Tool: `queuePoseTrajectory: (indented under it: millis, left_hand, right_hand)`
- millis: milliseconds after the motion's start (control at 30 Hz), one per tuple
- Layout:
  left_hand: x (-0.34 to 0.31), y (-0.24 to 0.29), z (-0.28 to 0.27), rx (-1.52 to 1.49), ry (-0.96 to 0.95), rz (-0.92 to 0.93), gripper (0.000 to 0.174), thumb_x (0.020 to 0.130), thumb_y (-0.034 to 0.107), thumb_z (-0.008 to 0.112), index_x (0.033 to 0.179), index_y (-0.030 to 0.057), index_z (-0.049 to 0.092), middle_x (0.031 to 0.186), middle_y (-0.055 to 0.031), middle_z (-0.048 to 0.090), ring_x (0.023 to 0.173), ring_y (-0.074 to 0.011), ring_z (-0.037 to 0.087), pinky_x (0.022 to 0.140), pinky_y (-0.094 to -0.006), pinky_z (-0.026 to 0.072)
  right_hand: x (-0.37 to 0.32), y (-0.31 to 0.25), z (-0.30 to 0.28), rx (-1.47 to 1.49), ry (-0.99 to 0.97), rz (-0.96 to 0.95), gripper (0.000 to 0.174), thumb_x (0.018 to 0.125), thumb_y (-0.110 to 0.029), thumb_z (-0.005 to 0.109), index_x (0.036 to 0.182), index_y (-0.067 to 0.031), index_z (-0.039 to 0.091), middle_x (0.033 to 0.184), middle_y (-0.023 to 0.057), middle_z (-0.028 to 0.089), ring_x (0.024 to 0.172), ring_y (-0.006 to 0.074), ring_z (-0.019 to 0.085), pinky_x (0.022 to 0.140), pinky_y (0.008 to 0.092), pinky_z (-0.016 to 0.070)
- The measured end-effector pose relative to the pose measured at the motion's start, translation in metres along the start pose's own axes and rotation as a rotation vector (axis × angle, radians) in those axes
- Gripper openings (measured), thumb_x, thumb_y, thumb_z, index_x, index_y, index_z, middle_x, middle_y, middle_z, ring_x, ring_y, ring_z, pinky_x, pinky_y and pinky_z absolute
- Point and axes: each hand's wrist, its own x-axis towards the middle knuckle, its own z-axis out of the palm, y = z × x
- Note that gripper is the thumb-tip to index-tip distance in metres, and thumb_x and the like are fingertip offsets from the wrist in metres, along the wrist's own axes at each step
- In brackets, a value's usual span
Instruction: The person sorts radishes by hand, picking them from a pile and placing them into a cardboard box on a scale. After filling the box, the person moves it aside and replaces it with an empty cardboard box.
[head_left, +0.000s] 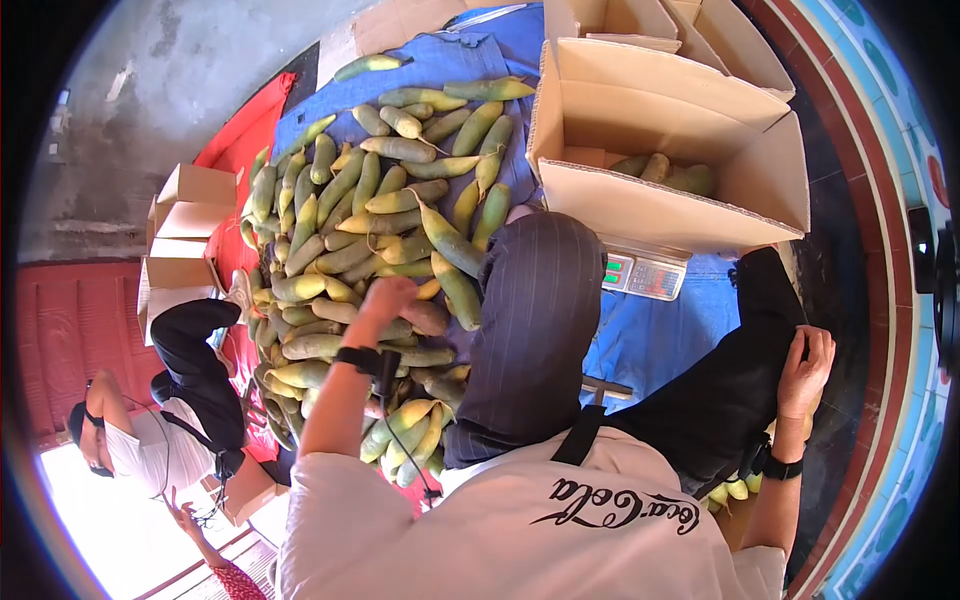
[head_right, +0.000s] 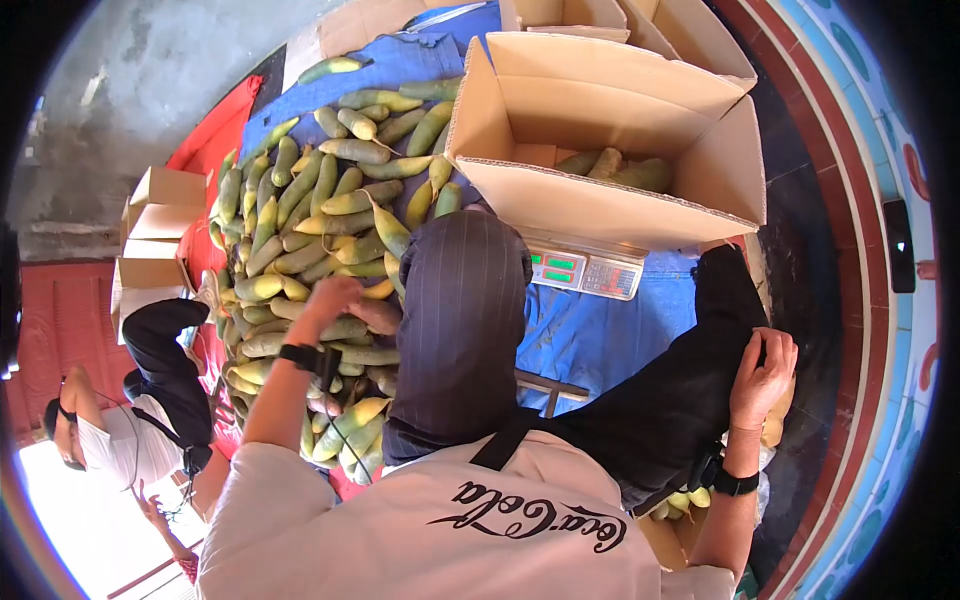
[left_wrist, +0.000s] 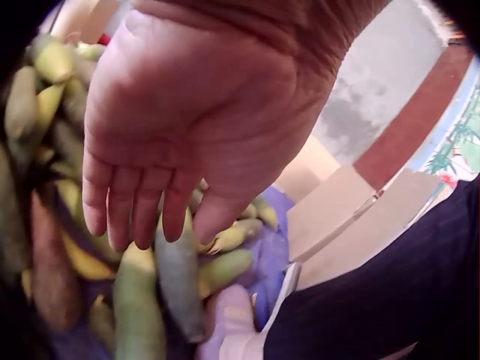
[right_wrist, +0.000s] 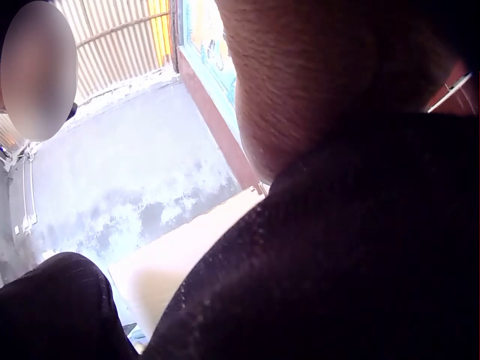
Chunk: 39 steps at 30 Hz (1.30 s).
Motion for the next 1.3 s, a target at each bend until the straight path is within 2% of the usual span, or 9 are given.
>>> queuePoseTrajectory:
  millis: [167,267,333,433,533,767,1000,1200,1300]
  left_hand:
    - [0.034,-0.08,0.096,-0.278,-0.06,-0.218,0.027,0.082,0.023,0.065,0.094,-0.0014,0.069,0.072,-0.0094,0.067,0.064,-0.0186,0.064,0.057,-0.0316,0.0508]
    - [0.085,-0.134,0.16,-0.24,-0.157,-0.324,0.04,0.078,0.029,0.068,0.106,-0.0002,0.065,0.086,-0.0128,0.068,0.066,-0.0211,0.064,0.056,-0.0332,0.0532]
    - [0.12,-0.175,0.212,-0.303,0.041,-0.448,0.061,0.075,0.032,0.071,0.123,-0.0009,0.053,0.101,-0.015,0.066,0.073,-0.0229,0.066,0.057,-0.0359,0.0556]
    - [0.088,-0.089,0.197,-0.395,0.026,-0.639,0.071,0.071,0.03,0.077,0.125,-0.0008,0.043,0.103,-0.0147,0.064,0.08,-0.0261,0.066,0.056,-0.0384,0.0572]
    - [0.103,-0.108,0.233,-0.448,0.208,-0.695,0.076,0.068,0.027,0.082,0.124,0.0018,0.037,0.101,-0.0132,0.062,0.077,-0.028,0.065,0.052,-0.0391,0.0572]
    - [0.033,-0.1,0.133,-1.184,-0.097,-0.466,0.036,0.083,0.028,0.066,0.11,0.0069,0.055,0.09,-0.0068,0.057,0.076,-0.0192,0.059,0.06,-0.032,0.0541]
    - [-0.093,0.068,0.002,-0.757,0.308,0.041,0.047,0.081,0.032,0.067,0.115,0.0034,0.055,0.087,-0.006,0.062,0.062,-0.0145,0.056,0.054,-0.0264,0.0452]
    - [-0.109,0.217,-0.06,-0.422,0.279,0.438,0.064,0.079,0.032,0.068,0.129,-0.0006,0.048,0.102,-0.0067,0.061,0.079,-0.0106,0.056,0.061,-0.0231,0.0459]
    - [-0.086,0.293,-0.064,-0.352,0.034,0.475,0.058,0.08,0.034,0.069,0.124,0.0014,0.051,0.102,-0.004,0.06,0.082,-0.0096,0.055,0.061,-0.0233,0.0459]
  right_hand:
    - [0.003,-0.003,0.004,-0.058,-0.015,-0.009,0.003,0.086,-0.003,0.056,0.087,-0.0022,0.059,0.088,0.0113,0.059,0.083,0.0311,0.056,0.08,0.0388,0.0437]
    - [0.007,-0.009,0.005,-0.08,-0.03,-0.028,0.003,0.086,-0.003,0.056,0.085,-0.0022,0.058,0.087,0.0114,0.059,0.083,0.0314,0.056,0.08,0.0392,0.0436]
    - [0.009,-0.01,0.006,-0.097,-0.034,-0.044,0.002,0.085,-0.003,0.056,0.085,-0.0021,0.058,0.087,0.0115,0.059,0.082,0.0315,0.056,0.079,0.0392,0.0437]
    - [0.011,-0.011,0.008,-0.114,-0.048,-0.052,0.002,0.085,-0.002,0.056,0.084,-0.002,0.058,0.086,0.0117,0.058,0.082,0.0317,0.055,0.079,0.0394,0.0437]
    - [0.013,-0.014,0.008,-0.117,-0.061,-0.051,0.001,0.084,-0.002,0.057,0.084,-0.002,0.058,0.086,0.0117,0.058,0.081,0.0318,0.055,0.078,0.0394,0.0438]
    - [0.02,-0.028,0.005,-0.084,-0.045,-0.04,0.003,0.082,0.0,0.059,0.084,-0.0021,0.058,0.085,0.0124,0.057,0.082,0.0322,0.054,0.076,0.0404,0.0438]
    - [0.018,-0.024,0.003,-0.023,-0.003,-0.018,0.003,0.08,0.0,0.06,0.082,-0.0023,0.058,0.084,0.0125,0.057,0.082,0.0329,0.054,0.074,0.041,0.0432]
    - [0.013,-0.023,-0.002,0.015,0.052,0.035,0.006,0.076,0.0,0.062,0.081,-0.0024,0.059,0.084,0.0121,0.057,0.082,0.0337,0.054,0.076,0.0407,0.0437]
    - [0.01,-0.02,-0.003,0.032,0.084,0.056,0.006,0.075,-0.001,0.063,0.079,-0.0025,0.059,0.083,0.0121,0.057,0.083,0.034,0.054,0.076,0.0411,0.0445]
